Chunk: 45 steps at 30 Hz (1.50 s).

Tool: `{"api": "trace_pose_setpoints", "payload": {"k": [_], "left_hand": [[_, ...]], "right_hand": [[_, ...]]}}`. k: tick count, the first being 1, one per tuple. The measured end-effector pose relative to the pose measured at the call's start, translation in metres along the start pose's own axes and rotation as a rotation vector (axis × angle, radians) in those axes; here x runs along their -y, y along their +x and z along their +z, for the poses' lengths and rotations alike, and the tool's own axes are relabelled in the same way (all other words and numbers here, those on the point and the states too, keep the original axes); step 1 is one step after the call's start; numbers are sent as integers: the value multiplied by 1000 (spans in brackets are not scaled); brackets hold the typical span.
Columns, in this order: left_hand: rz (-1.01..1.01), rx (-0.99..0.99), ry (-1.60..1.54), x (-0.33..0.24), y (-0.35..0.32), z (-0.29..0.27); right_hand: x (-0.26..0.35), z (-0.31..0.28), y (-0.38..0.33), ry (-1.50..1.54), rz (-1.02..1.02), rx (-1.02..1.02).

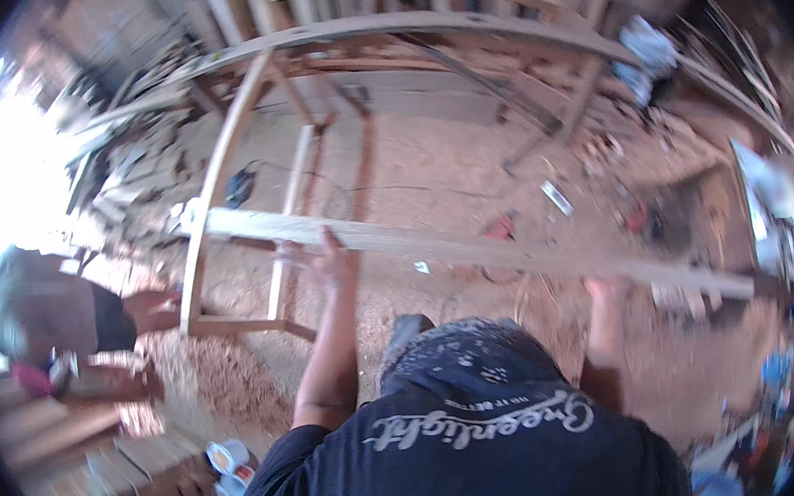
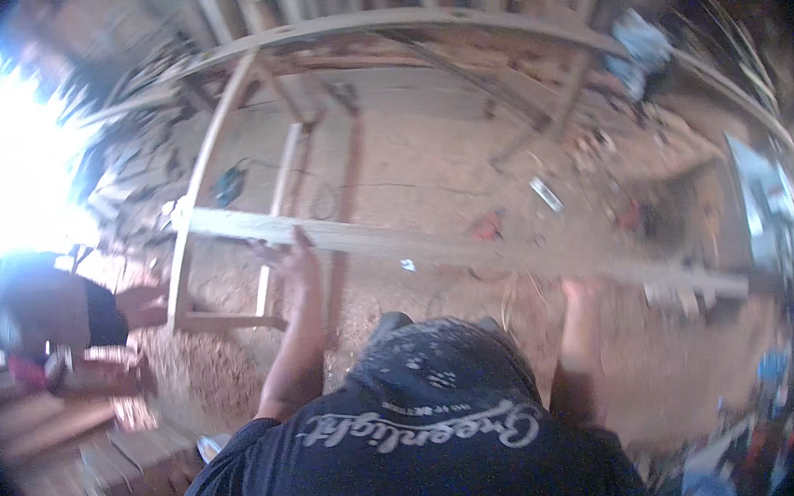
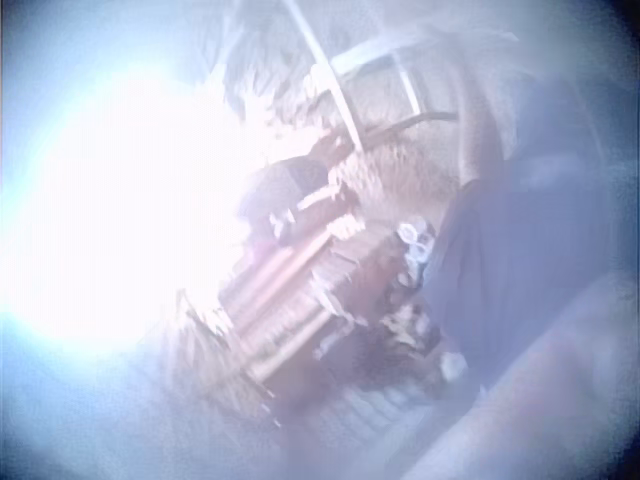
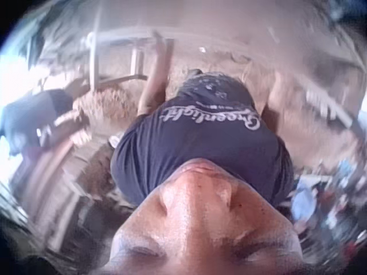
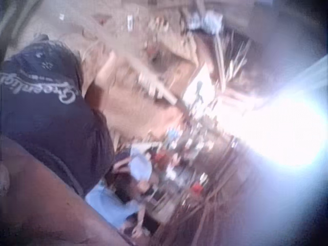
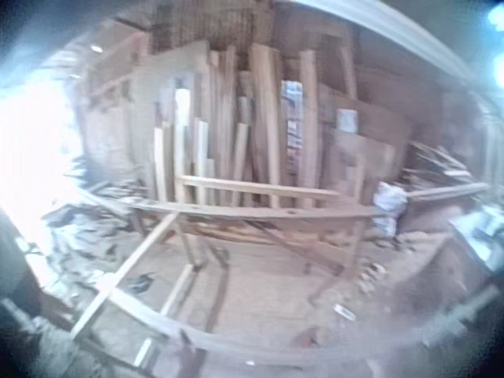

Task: The person handles a long wooden plank, positions it on a partially assembled wooden frame, and uses a tape measure to mark measurements on the plank. The person then places the plank on the frame and continues to adjust its position.

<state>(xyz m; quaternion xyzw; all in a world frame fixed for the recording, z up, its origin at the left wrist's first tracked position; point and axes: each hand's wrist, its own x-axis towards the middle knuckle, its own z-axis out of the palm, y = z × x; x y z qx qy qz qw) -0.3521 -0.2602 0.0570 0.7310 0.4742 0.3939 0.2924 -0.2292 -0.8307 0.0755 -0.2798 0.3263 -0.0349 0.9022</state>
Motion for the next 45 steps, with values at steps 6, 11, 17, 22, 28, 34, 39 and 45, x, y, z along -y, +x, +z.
{"api": "trace_pose_setpoints", "payload": {"k": [6, 11, 17, 22, 28, 34, 39, 45], "left_hand": [[-962, 464, -715, -3, -39, 7], [-1216, 179, -1127, -35, -49, 2], [-1336, -76, -1169, -40, -53, -33], [-1055, -210, -1130, 29, -26, -59], [-934, -246, -917, 175, 123, -137], [-970, -97, -676, 179, 119, -165], [-962, -28, -993, 170, 108, -175], [-870, 180, -1092, 165, 121, -199]], "right_hand": [[18, -34, 9, -142, -109, -58], [29, -46, 16, -209, -199, -108], [38, -52, 20, -260, -261, -127], [54, -58, 15, -298, -333, -149], [84, -50, 12, -310, -425, -186], [121, -35, 14, -316, -501, -172], [137, -29, 14, -317, -550, -182], [151, -27, 14, -295, -562, -187]]}}
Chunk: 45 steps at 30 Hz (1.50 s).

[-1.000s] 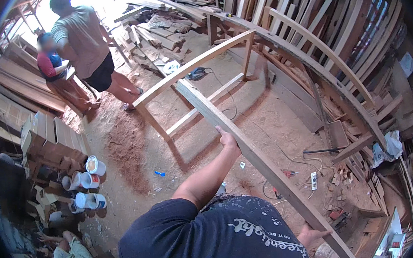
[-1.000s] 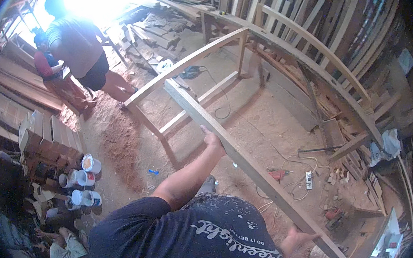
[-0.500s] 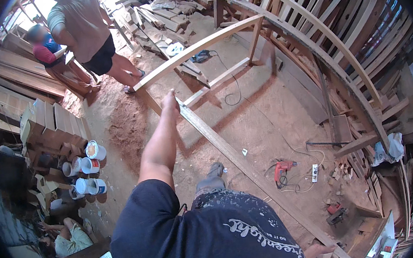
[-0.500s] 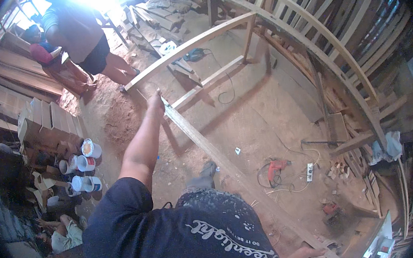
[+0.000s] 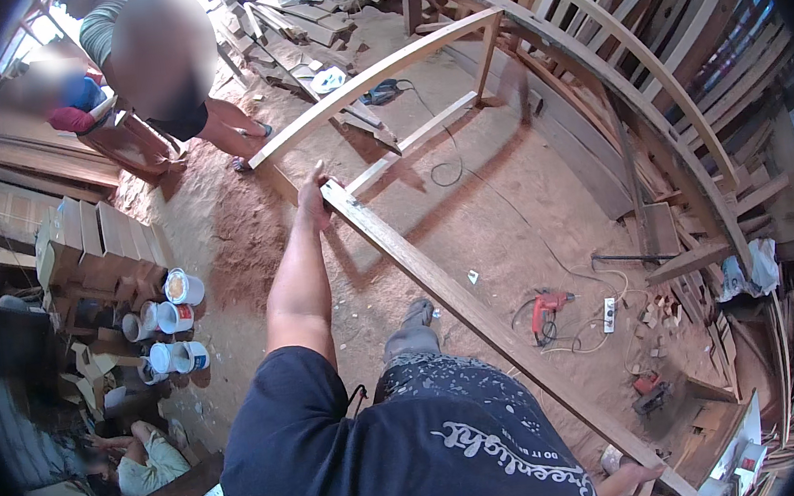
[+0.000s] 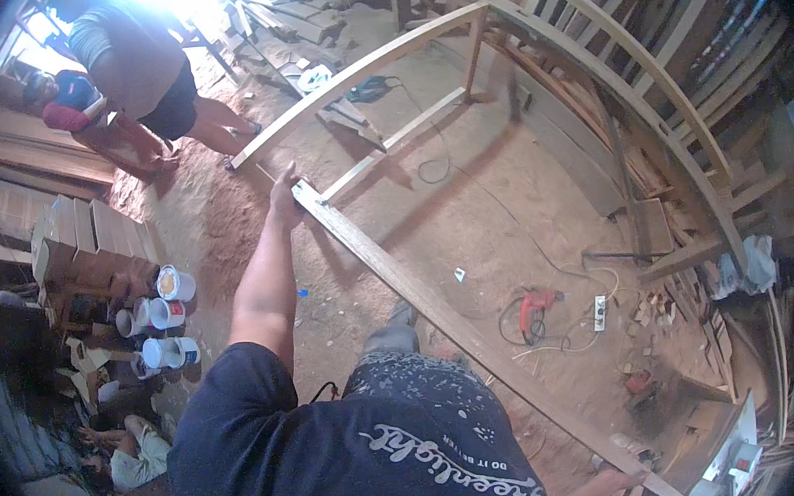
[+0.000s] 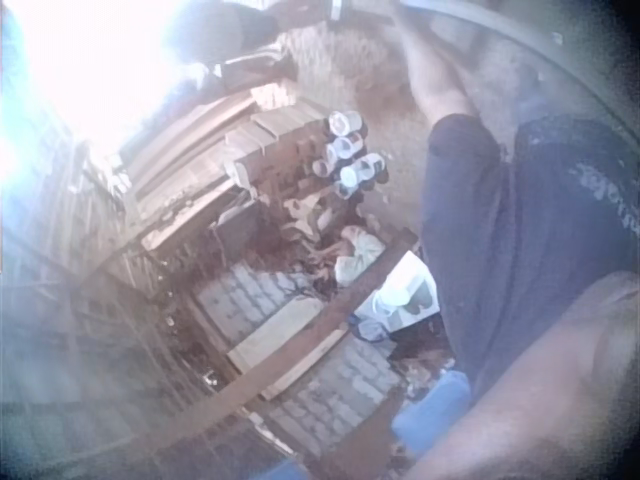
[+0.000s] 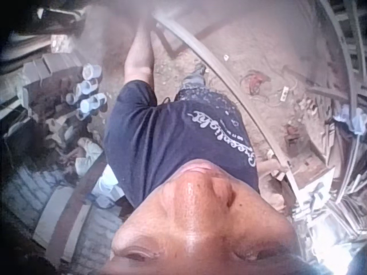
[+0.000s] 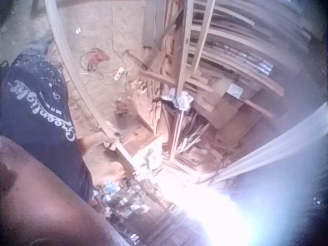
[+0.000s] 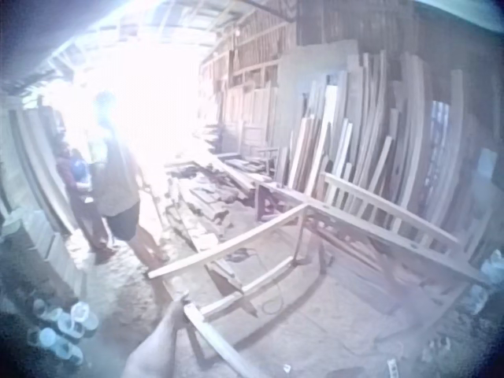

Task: The person handles a long wooden plank, positions it on a partially assembled wooden frame, and uses a tape measure to mark measurements on the plank. The person then places the plank on the frame and continues to adjust its position.

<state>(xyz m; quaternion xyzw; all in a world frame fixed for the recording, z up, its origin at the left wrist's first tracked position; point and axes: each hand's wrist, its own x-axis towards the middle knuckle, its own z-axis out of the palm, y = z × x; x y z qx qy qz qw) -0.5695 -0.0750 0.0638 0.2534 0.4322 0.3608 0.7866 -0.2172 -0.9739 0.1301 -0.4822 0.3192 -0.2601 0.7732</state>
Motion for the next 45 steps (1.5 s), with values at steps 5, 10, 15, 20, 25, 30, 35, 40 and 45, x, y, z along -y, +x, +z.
{"api": "trace_pose_setpoints", "payload": {"k": [5, 10, 15, 20, 25, 30, 35, 40, 45], "left_hand": [[-134, 133, -41, -17, -4, 13], [-256, -14, 126, -7, -13, 29], [-268, 123, 227, 10, -22, 25], [-338, 217, 118, 34, 12, 8], [-230, -393, -388, 82, 35, -9], [-88, -182, -74, 107, -2, 0], [-60, -29, 493, 121, -21, 46], [-80, -350, 612, 128, -23, 63], [138, -712, 375, 156, -22, 69]], "right_hand": [[17, -7, 10, 20, -22, -14], [30, -10, 17, 60, -37, -37], [42, -14, 24, 77, -56, -44], [53, -18, 30, 81, -78, -54], [60, -9, 36, 75, -83, -38], [61, -2, 34, 62, -88, -35], [56, -1, 30, 43, -76, -34], [54, 4, 38, 52, -54, -31], [48, 7, 23, 43, -48, -16]]}}
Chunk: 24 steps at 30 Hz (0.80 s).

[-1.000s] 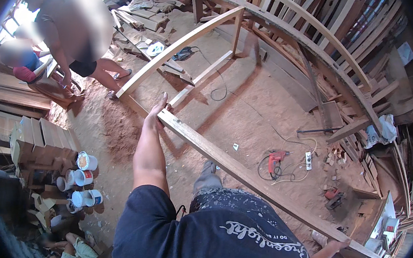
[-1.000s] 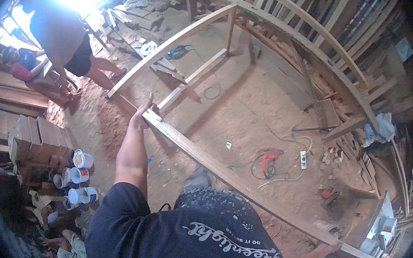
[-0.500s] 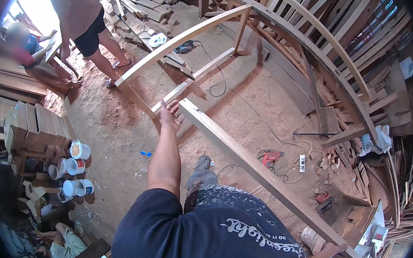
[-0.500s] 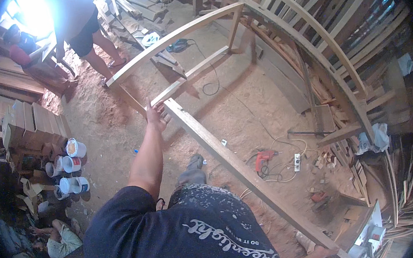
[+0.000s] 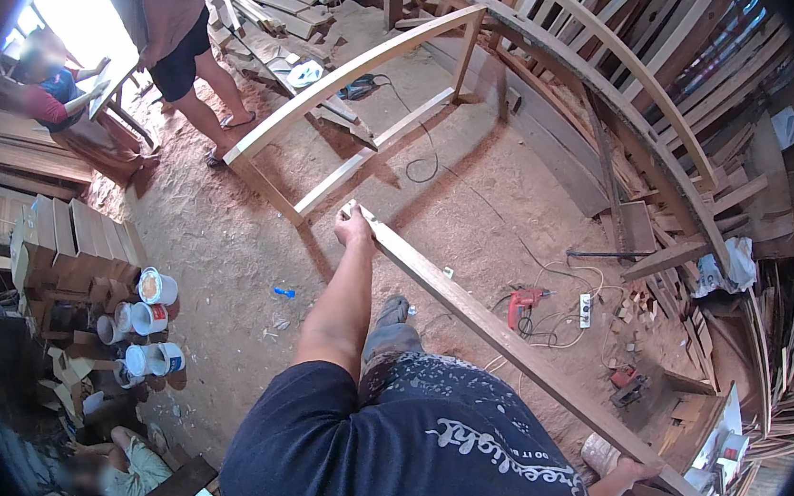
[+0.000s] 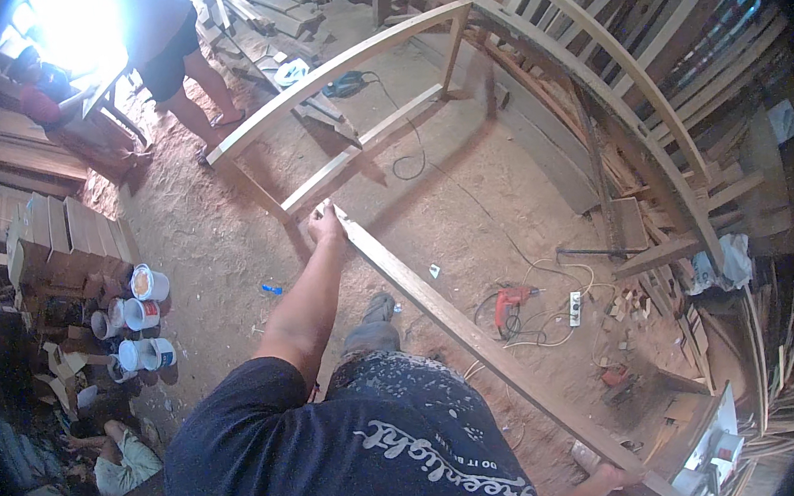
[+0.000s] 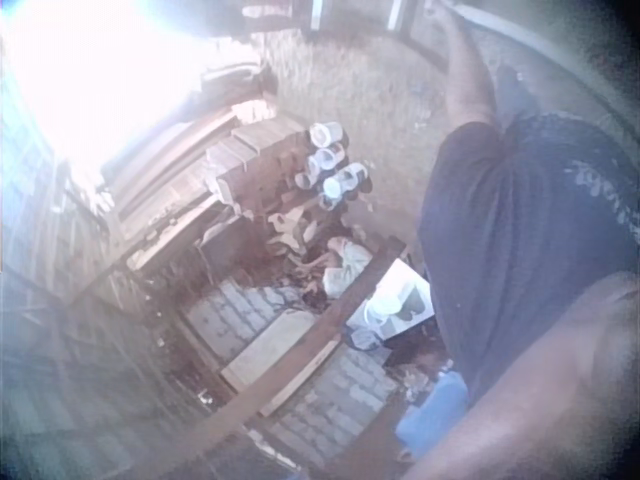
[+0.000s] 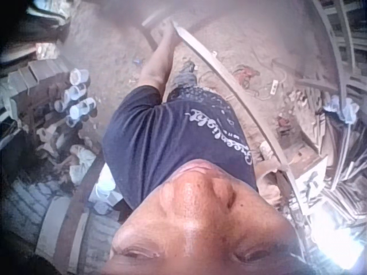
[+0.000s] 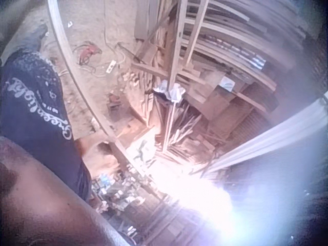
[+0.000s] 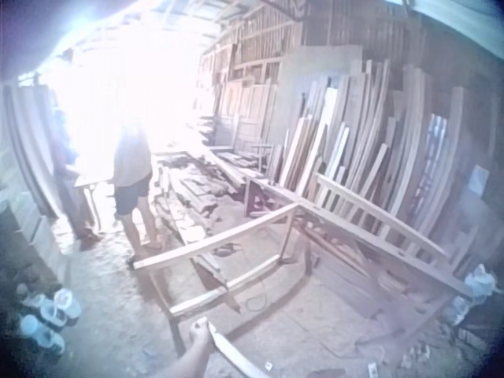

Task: The person handles a long wooden plank, positions it on a partially assembled wooden frame, and uses a tape measure to mark measurements on the plank. The person then places the plank on the frame and continues to adjust its position.

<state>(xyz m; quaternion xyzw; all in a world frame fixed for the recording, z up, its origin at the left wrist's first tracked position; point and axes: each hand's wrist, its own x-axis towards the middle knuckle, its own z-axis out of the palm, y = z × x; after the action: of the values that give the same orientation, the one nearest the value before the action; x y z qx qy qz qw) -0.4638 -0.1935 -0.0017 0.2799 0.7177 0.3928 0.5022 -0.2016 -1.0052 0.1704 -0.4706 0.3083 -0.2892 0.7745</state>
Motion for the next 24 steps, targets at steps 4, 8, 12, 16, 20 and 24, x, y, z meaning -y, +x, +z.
{"api": "trace_pose_setpoints", "payload": {"k": [4, 8, 12, 16, 20, 24], "left_hand": [[100, -95, 139, 13, 17, -3], [237, -115, 246, 15, 32, -14], [638, -60, 312, 6, 42, -30], [1078, -32, 286, 7, 48, -46], [336, -82, -30, 47, 18, -64], [-539, 488, -315, 93, -50, -78]], "right_hand": [[-12, 1, -21, -25, 29, 2], [-30, -17, -6, -67, 35, 35], [-62, -46, 33, 8, 286, 241], [-96, -48, 26, -15, 367, 85], [-132, -25, -46, -11, 372, -79], [-157, -4, -122, -6, 482, -8]]}}
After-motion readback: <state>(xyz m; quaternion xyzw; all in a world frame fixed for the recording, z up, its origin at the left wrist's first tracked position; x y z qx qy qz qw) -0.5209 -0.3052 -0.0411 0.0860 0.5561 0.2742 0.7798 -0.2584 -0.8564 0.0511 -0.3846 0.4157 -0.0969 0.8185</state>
